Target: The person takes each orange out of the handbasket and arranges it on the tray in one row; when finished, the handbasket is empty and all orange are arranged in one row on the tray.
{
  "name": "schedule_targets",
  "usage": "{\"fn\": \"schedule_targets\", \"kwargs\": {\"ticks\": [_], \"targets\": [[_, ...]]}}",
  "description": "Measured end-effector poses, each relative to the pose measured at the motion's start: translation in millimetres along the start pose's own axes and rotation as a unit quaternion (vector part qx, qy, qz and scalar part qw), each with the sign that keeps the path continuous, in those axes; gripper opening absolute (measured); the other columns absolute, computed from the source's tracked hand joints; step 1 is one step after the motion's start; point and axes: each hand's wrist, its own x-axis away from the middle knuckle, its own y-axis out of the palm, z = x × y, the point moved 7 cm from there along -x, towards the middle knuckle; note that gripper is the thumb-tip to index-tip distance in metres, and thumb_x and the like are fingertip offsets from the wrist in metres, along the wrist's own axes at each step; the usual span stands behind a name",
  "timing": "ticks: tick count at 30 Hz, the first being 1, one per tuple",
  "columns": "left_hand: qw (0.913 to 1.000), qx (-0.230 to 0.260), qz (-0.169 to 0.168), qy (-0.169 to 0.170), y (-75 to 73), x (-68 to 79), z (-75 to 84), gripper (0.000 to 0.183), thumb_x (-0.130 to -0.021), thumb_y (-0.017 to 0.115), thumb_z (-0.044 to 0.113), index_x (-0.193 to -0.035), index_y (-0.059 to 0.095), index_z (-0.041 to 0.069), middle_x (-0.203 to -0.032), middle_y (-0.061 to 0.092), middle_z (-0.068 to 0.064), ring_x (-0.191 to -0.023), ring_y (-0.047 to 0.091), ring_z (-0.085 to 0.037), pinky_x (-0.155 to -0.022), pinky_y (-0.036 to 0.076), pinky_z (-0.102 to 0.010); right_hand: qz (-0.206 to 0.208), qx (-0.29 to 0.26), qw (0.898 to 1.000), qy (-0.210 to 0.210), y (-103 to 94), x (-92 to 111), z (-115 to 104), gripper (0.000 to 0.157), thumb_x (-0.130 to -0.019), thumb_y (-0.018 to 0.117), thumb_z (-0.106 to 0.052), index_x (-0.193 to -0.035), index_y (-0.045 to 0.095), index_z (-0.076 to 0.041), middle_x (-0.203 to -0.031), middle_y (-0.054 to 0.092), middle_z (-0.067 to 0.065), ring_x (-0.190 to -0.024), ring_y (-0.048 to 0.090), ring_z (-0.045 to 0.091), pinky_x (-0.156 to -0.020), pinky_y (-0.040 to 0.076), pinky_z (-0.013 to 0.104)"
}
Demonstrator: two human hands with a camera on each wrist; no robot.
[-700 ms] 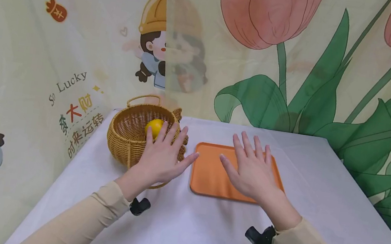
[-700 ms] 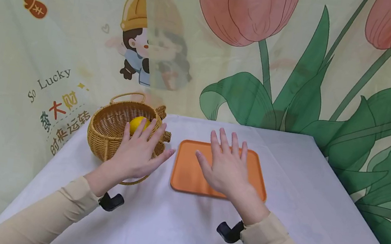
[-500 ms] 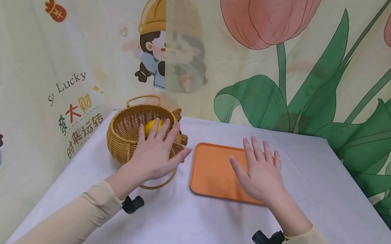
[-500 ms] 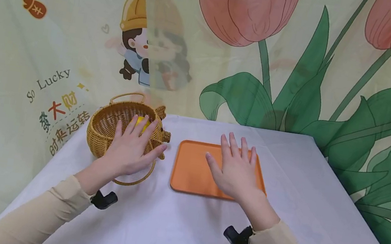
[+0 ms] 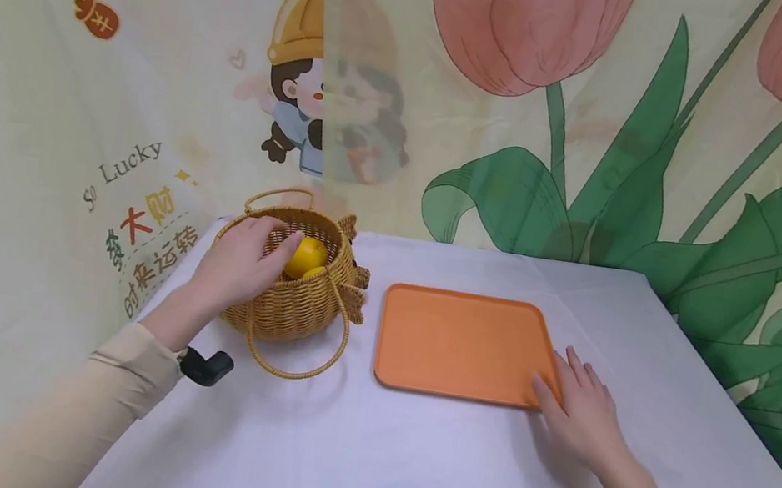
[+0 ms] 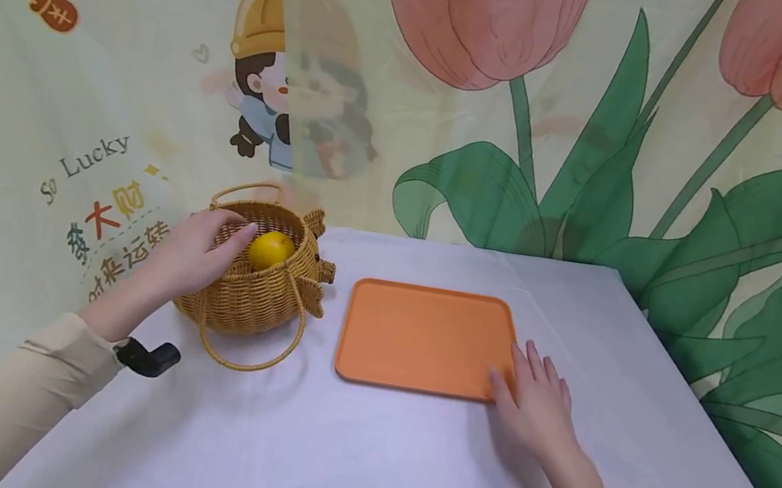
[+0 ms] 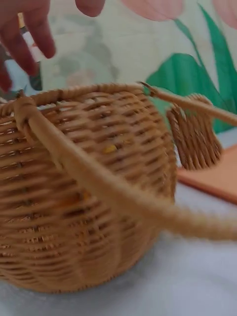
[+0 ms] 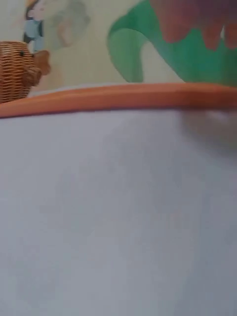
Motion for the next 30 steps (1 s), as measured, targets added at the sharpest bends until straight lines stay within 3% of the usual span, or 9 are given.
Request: {"fn": "schedule_targets", "kwargs": {"ticks": [3,6,12,17,24,30], "targets": [[0.9979,0.055,-0.027,-0.019,-2.3,-7.5,-8.2,0.067,-0.106,0.044,0.055,-0.139,0.054,-0.002,-0.137,0.057,-0.023,-0.125,0.053,-0.042,-0.104,0.043,-0.057,0.0,-0.023,1.0,0.012,10.9,5,16,0.07,-0.108,0.049,-0.041,-0.155,0.033,0.008,-0.161,0.021,0.033,-0.143,0.021,0.06,-0.11,0.018,0.076],[0.9948,0.079,-0.055,-0.033,-1.8,-14.3,-11.6,0.063,-0.104,0.053,0.05,-0.14,0.053,-0.003,-0.138,0.058,-0.024,-0.127,0.054,-0.041,-0.105,0.044,-0.056,0.005,-0.039,0.999,0.016,18.3,8,24,0.069,-0.108,0.049,-0.041,-0.154,0.034,0.008,-0.161,0.023,0.033,-0.143,0.022,0.058,-0.11,0.021,0.074],[0.9962,0.048,-0.067,-0.03,-9.7,-34.3,-10.4,0.057,-0.102,0.06,0.039,-0.14,0.052,-0.003,-0.137,0.058,-0.024,-0.126,0.054,-0.042,-0.104,0.045,-0.056,0.012,-0.045,0.999,0.014,26.1,11,33,0.069,-0.109,0.047,-0.041,-0.156,0.03,0.007,-0.16,0.029,0.031,-0.145,0.024,0.055,-0.113,0.019,0.072],[0.9964,0.04,-0.068,-0.03,-19.6,-55.1,-11.2,0.055,-0.102,0.059,0.037,-0.138,0.051,-0.003,-0.136,0.057,-0.026,-0.124,0.054,-0.043,-0.099,0.049,-0.055,0.05,-0.017,0.999,-0.006,28.8,15,36,0.063,-0.109,0.048,-0.035,-0.154,0.035,0.007,-0.156,0.037,0.031,-0.143,0.029,0.053,-0.114,0.017,0.071],[0.9909,0.02,-0.128,-0.037,-14.6,-74.1,-21.7,0.053,-0.102,0.058,0.035,-0.134,0.056,-0.008,-0.128,0.06,-0.031,-0.105,0.06,-0.04,-0.083,0.053,-0.047,0.071,-0.012,0.997,-0.004,28.4,21,37,0.059,-0.11,0.046,-0.032,-0.153,0.038,0.008,-0.154,0.04,0.03,-0.143,0.031,0.051,-0.115,0.017,0.069],[0.983,0.008,-0.178,-0.046,-6.5,-88.2,-32.0,0.053,-0.102,0.059,0.035,-0.134,0.057,-0.007,-0.117,0.06,-0.026,-0.076,0.058,-0.027,-0.065,0.052,-0.035,0.061,-0.008,0.998,0.006,29.3,17,38,0.059,-0.11,0.044,-0.034,-0.154,0.038,0.005,-0.155,0.041,0.027,-0.145,0.029,0.048,-0.116,0.017,0.067]]}}
